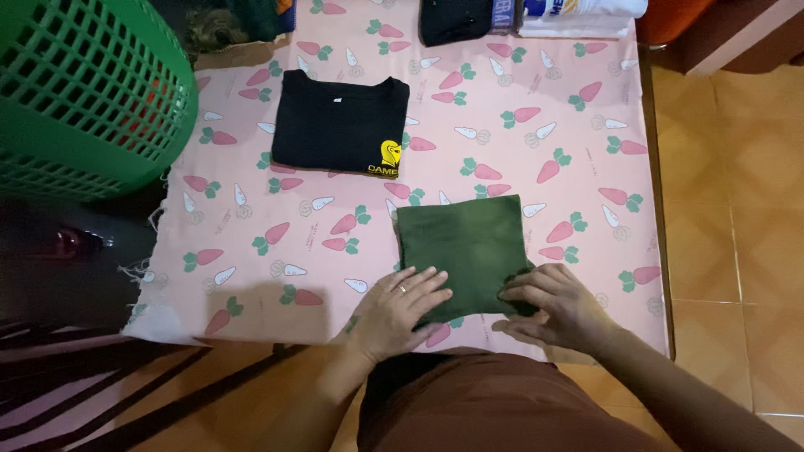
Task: The person folds several t-shirts on a table, smoothing and aligning each garment before folding it into a compact rectangle. The folded shirts are placed in a neat row on the table.
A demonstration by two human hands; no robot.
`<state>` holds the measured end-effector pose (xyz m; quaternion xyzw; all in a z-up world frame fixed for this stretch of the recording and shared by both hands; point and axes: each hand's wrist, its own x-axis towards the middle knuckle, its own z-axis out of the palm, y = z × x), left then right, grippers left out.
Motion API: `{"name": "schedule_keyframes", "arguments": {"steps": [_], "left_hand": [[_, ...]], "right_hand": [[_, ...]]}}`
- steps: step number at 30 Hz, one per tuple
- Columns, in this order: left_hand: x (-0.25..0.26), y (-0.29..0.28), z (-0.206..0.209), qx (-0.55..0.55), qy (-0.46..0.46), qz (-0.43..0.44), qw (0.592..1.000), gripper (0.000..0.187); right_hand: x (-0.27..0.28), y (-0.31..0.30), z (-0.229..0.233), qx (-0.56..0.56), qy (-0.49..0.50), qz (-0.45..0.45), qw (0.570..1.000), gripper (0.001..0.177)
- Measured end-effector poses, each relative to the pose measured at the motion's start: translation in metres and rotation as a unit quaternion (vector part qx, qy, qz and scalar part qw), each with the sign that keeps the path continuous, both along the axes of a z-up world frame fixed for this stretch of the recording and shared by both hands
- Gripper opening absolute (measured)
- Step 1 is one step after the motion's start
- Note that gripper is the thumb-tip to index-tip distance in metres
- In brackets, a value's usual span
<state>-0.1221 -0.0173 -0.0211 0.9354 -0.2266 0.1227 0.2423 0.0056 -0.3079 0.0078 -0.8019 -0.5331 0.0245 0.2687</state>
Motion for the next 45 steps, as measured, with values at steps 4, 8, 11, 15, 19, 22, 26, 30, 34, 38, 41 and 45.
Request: {"name": "schedule_keyframes", "arguments": {"steps": [4,8,11,15,19,22,26,30,34,38,41,45], "left_hand": [[-0.001,0.009,0.007,0.002,0.038,0.02,0.999,0.042],[-0.003,0.011,0.009,-0.008,0.014,0.041,0.999,0.035],[0.002,0.003,0.006,-0.108,0.01,0.116,0.987,0.028],[0.014,-0.002,0.007,-0.186,0.012,0.248,0.951,0.027],[0.034,-0.008,0.014,-0.394,0.113,0.317,0.855,0.02],[0.046,-0.01,0.021,-0.511,0.072,0.247,0.82,0.021],[0.05,-0.005,0.025,-0.453,-0.001,0.19,0.871,0.02],[0.038,-0.001,0.01,-0.301,-0.047,0.125,0.944,0.023],[-0.001,-0.005,-0.003,-0.216,0.046,0.09,0.971,0.017],[-0.024,-0.009,0.001,-0.167,0.036,0.093,0.981,0.025],[-0.03,-0.009,0.012,-0.185,0.045,0.12,0.974,0.03],[-0.029,-0.007,0.021,-0.174,-0.007,0.104,0.979,0.027]], "right_hand": [[0.002,-0.004,-0.009,-0.077,-0.032,-0.048,0.995,0.028],[0.006,0.001,-0.011,-0.103,-0.013,-0.076,0.992,0.028],[0.008,0.007,0.001,-0.059,0.086,-0.139,0.985,0.023],[0.017,0.016,0.026,0.017,0.191,-0.213,0.958,0.02],[0.034,0.023,0.033,-0.075,0.181,-0.251,0.948,0.019],[0.046,0.034,0.029,0.082,0.257,-0.166,0.949,0.016],[0.049,0.016,0.034,0.03,0.12,-0.196,0.973,0.017],[0.053,0.001,0.015,0.061,0.064,-0.142,0.986,0.019],[0.034,-0.008,-0.02,-0.044,0.212,-0.226,0.95,0.009],[0.007,-0.027,-0.029,-0.08,0.117,-0.129,0.981,0.016],[-0.004,-0.033,-0.029,-0.034,0.067,-0.131,0.989,0.015],[-0.01,-0.022,-0.039,0.081,0.04,-0.1,0.991,0.016]]}}
